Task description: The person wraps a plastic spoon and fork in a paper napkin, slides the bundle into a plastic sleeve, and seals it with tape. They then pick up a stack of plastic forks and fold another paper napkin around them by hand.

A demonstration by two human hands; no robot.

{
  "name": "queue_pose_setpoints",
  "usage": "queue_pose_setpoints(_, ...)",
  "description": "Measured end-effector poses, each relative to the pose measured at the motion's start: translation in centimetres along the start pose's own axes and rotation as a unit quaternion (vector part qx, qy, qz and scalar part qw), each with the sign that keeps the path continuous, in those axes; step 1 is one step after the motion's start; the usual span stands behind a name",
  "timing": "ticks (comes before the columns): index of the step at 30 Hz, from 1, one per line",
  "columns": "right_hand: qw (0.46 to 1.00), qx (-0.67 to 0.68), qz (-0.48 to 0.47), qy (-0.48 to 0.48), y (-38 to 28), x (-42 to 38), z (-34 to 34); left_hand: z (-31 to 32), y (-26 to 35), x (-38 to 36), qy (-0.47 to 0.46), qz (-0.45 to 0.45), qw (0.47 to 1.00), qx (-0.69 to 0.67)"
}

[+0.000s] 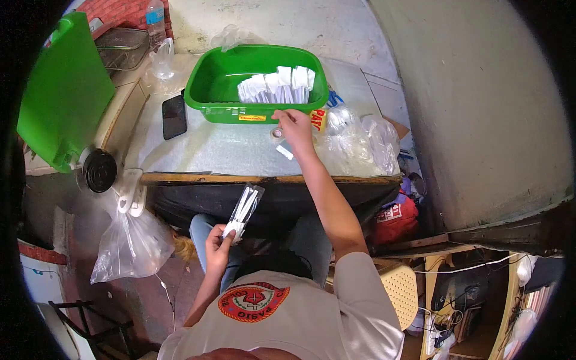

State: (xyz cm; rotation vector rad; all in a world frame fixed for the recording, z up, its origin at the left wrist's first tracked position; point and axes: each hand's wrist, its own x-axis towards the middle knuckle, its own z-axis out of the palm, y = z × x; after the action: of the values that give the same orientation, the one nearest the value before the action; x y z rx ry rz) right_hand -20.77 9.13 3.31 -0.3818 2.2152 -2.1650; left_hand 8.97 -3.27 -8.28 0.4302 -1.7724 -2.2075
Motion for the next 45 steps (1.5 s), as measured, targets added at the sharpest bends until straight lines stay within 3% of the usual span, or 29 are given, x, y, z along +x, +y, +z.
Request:
queue_pose_setpoints(2,1.0,-0.001,-0.014,0.001,0.6,0.5,-0.1,0.0,-0.2,0.0,0.0,0.004,1.0,-0.009)
queue_pose_setpoints(4,0.98,-0.132,-0.149,0.022,0.4,1.2,-0.1,-0.1,-0.3,0.1,-0.002,-0.003,1.0,-0.012)
queue_pose_setpoints(5,0.98,-0.133,-0.149,0.021,0.2,1.5,-0.4,-0.2,-0.4,0.2,-0.002,-0.003,1.0,-0.013)
queue_pose_setpoints(7,0.938,-0.327,-0.109,0.051,-3.3,0.8,0.0,-0.3,-0.1,0.2,0.001,0.0,1.0,0.006)
queue_pose_setpoints(8,0.938,-0.327,-0.109,0.05,-3.8,1.1,-0.1,-0.4,-0.3,0.3,0.001,-0.001,1.0,0.006)
queue_pose_setpoints(10,0.898,-0.422,-0.128,-0.003,-4.6,2.6,-0.6,-0.6,-0.9,0.4,0.011,-0.006,1.0,0.017)
queue_pose_setpoints(14,0.906,-0.403,-0.059,-0.118,-5.5,5.6,-1.3,-0.4,-1.1,0.3,0.009,0.001,1.0,0.013)
queue_pose_setpoints(16,0.912,-0.365,0.031,-0.184,-6.6,6.6,-1.3,-0.2,-0.9,0.3,0.002,0.002,1.0,0.008)
queue_pose_setpoints(20,0.912,-0.305,0.164,-0.222,-7.4,8.2,-1.5,0.2,-0.8,0.3,-0.001,0.004,1.0,0.007)
queue_pose_setpoints(32,0.939,-0.157,0.253,-0.173,-6.7,9.8,-2.7,0.5,-0.6,0.5,-0.006,-0.009,1.0,0.015)
queue_pose_setpoints(36,0.94,-0.163,0.209,-0.216,-8.7,7.6,-2.7,0.6,-1.0,0.6,-0.011,-0.01,1.0,0.006)
queue_pose_setpoints(38,0.932,-0.162,0.137,-0.293,-10.0,5.6,-2.9,0.7,-1.0,0.6,-0.007,-0.017,1.0,-0.003)
queue_pose_setpoints(45,0.883,-0.177,0.053,-0.431,-11.3,-0.5,-3.8,3.0,2.5,3.0,-0.096,-0.036,0.994,-0.037)
